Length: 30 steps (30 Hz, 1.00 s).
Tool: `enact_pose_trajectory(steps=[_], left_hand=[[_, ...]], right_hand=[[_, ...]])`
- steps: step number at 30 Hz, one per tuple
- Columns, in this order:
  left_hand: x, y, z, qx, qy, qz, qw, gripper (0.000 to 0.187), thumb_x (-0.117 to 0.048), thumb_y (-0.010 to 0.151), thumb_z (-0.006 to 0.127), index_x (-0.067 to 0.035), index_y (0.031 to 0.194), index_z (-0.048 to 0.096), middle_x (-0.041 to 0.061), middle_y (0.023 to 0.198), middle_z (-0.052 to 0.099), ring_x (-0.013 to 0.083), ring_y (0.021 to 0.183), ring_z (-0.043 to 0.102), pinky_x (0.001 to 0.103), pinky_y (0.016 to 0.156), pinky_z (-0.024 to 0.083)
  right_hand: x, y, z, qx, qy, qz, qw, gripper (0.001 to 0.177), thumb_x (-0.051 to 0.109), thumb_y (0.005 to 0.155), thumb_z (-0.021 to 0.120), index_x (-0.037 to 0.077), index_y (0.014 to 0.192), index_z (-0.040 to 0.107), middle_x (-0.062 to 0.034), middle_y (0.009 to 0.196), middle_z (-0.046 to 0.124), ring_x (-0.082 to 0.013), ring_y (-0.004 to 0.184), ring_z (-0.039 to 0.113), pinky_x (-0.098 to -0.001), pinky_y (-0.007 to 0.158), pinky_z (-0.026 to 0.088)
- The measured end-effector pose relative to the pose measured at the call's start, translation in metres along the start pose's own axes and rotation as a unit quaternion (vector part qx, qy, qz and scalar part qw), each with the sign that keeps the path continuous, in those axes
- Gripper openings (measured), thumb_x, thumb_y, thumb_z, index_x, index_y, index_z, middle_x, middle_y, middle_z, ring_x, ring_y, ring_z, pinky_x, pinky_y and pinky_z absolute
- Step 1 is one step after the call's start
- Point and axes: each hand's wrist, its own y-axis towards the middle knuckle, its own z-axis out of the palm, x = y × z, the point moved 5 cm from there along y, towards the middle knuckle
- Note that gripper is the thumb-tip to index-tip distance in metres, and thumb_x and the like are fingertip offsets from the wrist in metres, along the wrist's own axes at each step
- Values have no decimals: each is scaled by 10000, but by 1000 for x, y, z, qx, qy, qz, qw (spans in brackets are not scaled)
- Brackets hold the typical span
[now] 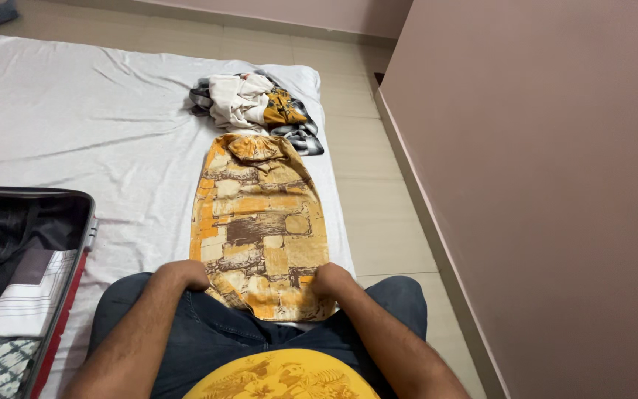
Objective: The person folds a yellow patterned shirt by hand on a bed. The person flattens the shirt, folds the sides inward, and سپس folds it into a small rectangular shape.
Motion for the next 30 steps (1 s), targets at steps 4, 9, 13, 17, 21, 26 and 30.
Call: enact_pose_trajectory(steps=[4, 9, 13, 17, 21, 26, 30], left_hand=[[-20, -31, -10, -30, 42, 33, 998, 403, -153, 801, 628, -12, 1159, 752, 216, 1199, 742, 299, 1108, 732, 389, 939, 582], [-36, -55, -15, -54, 23, 57, 997, 392, -170, 814, 664, -81, 1190, 733, 165, 1209, 738, 283, 1132, 712, 386, 969, 571], [-52, -61, -15, -81, 35, 91, 992, 434, -158, 841, 696, -75, 1266, 671, 160, 1289, 690, 286, 1192, 674, 366, 1019, 551], [-69, -71, -8, -90, 49, 129, 986, 593, -101, 823, 720, -110, 1388, 539, 107, 1409, 570, 277, 1295, 577, 385, 1057, 516], [-80, -64, 4, -85, 79, 150, 982, 526, -142, 845, 724, -106, 1341, 551, 73, 1412, 537, 266, 1333, 533, 422, 1076, 484], [-78, -47, 14, -108, 117, 195, 968, 421, -53, 840, 660, -66, 1257, 601, 106, 1353, 569, 287, 1285, 555, 397, 1064, 500], [-78, -42, 18, -98, 138, 203, 965, 405, -36, 859, 624, -29, 1263, 609, 116, 1420, 557, 278, 1366, 513, 380, 1137, 459]], right_hand=[[13, -26, -13, 14, 26, 5, 1000, 422, 391, 773, 767, 48, 1020, 766, -188, 1026, 757, -343, 957, 734, -424, 832, 591], [19, -27, -8, -31, -1, -20, 999, 369, 335, 776, 744, 46, 1002, 781, -184, 1033, 754, -345, 987, 721, -436, 845, 585], [20, -25, -6, -73, 23, -28, 997, 315, 304, 824, 676, 56, 988, 781, -190, 1026, 747, -365, 986, 713, -461, 849, 579], [30, -30, -7, -71, 18, -47, 996, 316, 300, 828, 670, 45, 984, 771, -208, 1026, 737, -380, 984, 703, -476, 851, 573], [38, -38, -14, -68, 24, -59, 996, 308, 291, 826, 662, 49, 979, 774, -207, 1025, 737, -381, 976, 705, -485, 851, 571], [51, -50, -27, -84, 100, -111, 985, 254, 232, 827, 643, 110, 996, 788, -170, 1007, 746, -377, 933, 707, -482, 827, 571], [63, -54, -36, -144, 90, -182, 969, 214, 201, 848, 661, 50, 972, 748, -176, 1009, 741, -374, 954, 701, -468, 854, 565]])
